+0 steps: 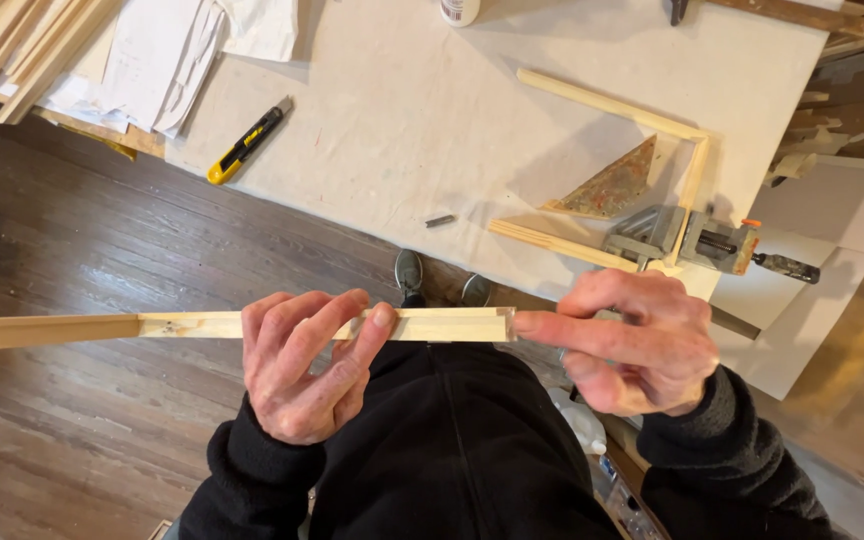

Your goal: The person clamps a mitered wood strip in a corner vise on the workbench, then applies wood glue from a bottle to the mitered ends of frame pieces and fits the corners together by hand. They assemble the strips into a rectangular frame, place it in the corner vise with a triangle guide, and tighten the vise screw to hold the glued joints.

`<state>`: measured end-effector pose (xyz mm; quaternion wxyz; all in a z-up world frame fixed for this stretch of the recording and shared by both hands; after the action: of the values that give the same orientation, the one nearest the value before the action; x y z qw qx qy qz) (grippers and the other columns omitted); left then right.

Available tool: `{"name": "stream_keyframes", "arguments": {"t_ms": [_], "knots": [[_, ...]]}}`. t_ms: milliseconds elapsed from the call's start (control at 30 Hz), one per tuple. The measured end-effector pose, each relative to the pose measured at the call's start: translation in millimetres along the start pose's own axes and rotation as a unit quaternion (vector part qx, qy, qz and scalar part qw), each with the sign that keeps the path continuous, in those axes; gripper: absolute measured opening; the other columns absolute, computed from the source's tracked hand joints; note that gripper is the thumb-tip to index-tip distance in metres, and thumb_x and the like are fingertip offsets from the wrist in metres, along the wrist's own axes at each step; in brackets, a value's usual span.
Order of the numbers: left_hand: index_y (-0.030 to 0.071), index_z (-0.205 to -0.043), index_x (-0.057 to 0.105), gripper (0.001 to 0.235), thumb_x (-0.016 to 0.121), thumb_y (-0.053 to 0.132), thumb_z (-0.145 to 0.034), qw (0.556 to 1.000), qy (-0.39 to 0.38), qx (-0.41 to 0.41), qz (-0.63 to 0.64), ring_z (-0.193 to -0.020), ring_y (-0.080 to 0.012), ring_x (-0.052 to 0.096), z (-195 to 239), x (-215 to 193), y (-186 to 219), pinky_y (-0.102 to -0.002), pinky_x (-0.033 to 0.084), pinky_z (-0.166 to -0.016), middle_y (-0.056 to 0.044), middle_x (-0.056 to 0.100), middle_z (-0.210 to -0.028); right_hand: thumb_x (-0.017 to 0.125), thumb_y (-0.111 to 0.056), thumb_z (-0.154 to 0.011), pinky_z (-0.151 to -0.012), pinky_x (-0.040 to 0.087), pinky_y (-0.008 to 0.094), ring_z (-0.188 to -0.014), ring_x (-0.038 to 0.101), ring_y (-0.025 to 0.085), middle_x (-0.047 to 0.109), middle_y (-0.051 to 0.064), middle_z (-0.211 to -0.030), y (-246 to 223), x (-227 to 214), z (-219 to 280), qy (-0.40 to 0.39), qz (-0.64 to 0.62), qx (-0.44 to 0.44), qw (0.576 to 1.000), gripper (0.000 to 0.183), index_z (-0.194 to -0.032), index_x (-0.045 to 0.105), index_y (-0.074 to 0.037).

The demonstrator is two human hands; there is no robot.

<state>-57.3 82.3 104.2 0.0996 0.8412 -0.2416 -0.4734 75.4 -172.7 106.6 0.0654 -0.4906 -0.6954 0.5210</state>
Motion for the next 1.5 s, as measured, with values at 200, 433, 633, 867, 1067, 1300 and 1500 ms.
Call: {"name": "stream_keyframes", "arguments": {"t_ms": [200,433,633,867,1067,1300,1500], "knots": [[0.012,-0.121,0.074,0.038,0.075,-0.003,-0.085,1.0,0.0,-0.003,0.0,-0.098,-0.0249,0.066,3,1,-1,-0.043,0.048,-0.088,-0.008,0.069,-0.116,0.065,-0.018,-0.101,-0.051,0.046,0.024,-0.063,0.061,0.008,0.067,0.003,-0.082,9,4,9,0.019,-0.014,-0.013,1.0,0.021,-0.115,0.076,-0.007],[0.012,-0.121,0.075,0.04,0.074,-0.004,-0.084,1.0,-0.003,-0.002,0.003,-0.1,-0.0248,0.066,2,2,-1,-0.044,0.048,-0.089,-0.008,0.068,-0.118,0.065,-0.016,-0.098,-0.045,0.041,0.024,-0.053,0.057,0.004,0.067,0.0,-0.073,17,7,19,0.052,-0.044,-0.049,0.996,0.019,-0.108,0.078,-0.006],[0.011,-0.121,0.075,0.042,0.072,-0.005,-0.082,1.0,-0.007,0.002,-0.001,-0.099,-0.0258,0.066,1,1,-3,-0.044,0.048,-0.089,-0.008,0.068,-0.116,0.06,-0.006,-0.081,-0.051,0.046,0.028,-0.059,0.06,0.011,0.064,0.003,-0.077,-6,-1,0,0.037,-0.048,-0.015,0.998,0.029,-0.107,0.073,-0.005],[0.011,-0.121,0.075,0.04,0.071,-0.004,-0.084,1.0,0.0,-0.005,0.006,-0.098,-0.0262,0.065,-1,1,-3,-0.044,0.048,-0.088,-0.009,0.068,-0.117,0.059,-0.001,-0.086,-0.047,0.039,0.026,-0.051,0.055,0.008,0.065,0.002,-0.071,11,2,25,0.005,-0.017,-0.059,0.998,0.026,-0.104,0.077,-0.003],[-0.001,-0.117,0.071,0.032,0.065,-0.008,-0.087,0.996,0.086,-0.012,-0.013,-0.094,-0.0293,0.07,4,-20,-11,-0.043,0.057,-0.084,-0.014,0.071,-0.109,0.049,-0.01,-0.095,-0.055,0.046,0.023,-0.06,0.057,0.007,0.063,-0.001,-0.076,26,-2,11,0.129,-0.078,0.033,0.988,0.029,-0.114,0.07,-0.004],[0.002,-0.128,0.046,0.028,0.048,0.021,-0.107,0.923,0.337,-0.181,0.025,-0.061,-0.0159,0.055,9,-79,-10,-0.031,0.045,-0.051,-0.01,0.055,-0.09,0.064,-0.013,-0.099,-0.054,0.048,0.024,-0.064,0.058,0.011,0.069,0.011,-0.088,109,46,15,0.12,-0.265,0.326,0.899,0.06,-0.153,0.041,-0.002],[0.012,-0.134,0.048,0.021,0.042,0.015,-0.115,0.69,0.418,-0.248,0.537,-0.054,-0.0089,0.046,15,-93,-9,-0.026,0.036,-0.055,0.001,0.048,-0.086,0.086,-0.03,-0.082,-0.078,0.062,0.031,-0.102,0.068,0.016,0.068,0.016,-0.13,97,78,3,0.078,-0.458,0.306,0.831,0.111,-0.164,0.014,-0.01]]}}
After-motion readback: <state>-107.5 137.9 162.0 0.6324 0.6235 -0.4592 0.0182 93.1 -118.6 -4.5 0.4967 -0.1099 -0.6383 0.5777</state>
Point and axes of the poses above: each hand's wrist, its own z-axis away from the middle knuckle, its own x-axis out of the palm, y = z × x, the point moved 2 cm from there along -z, towards the middle knuckle
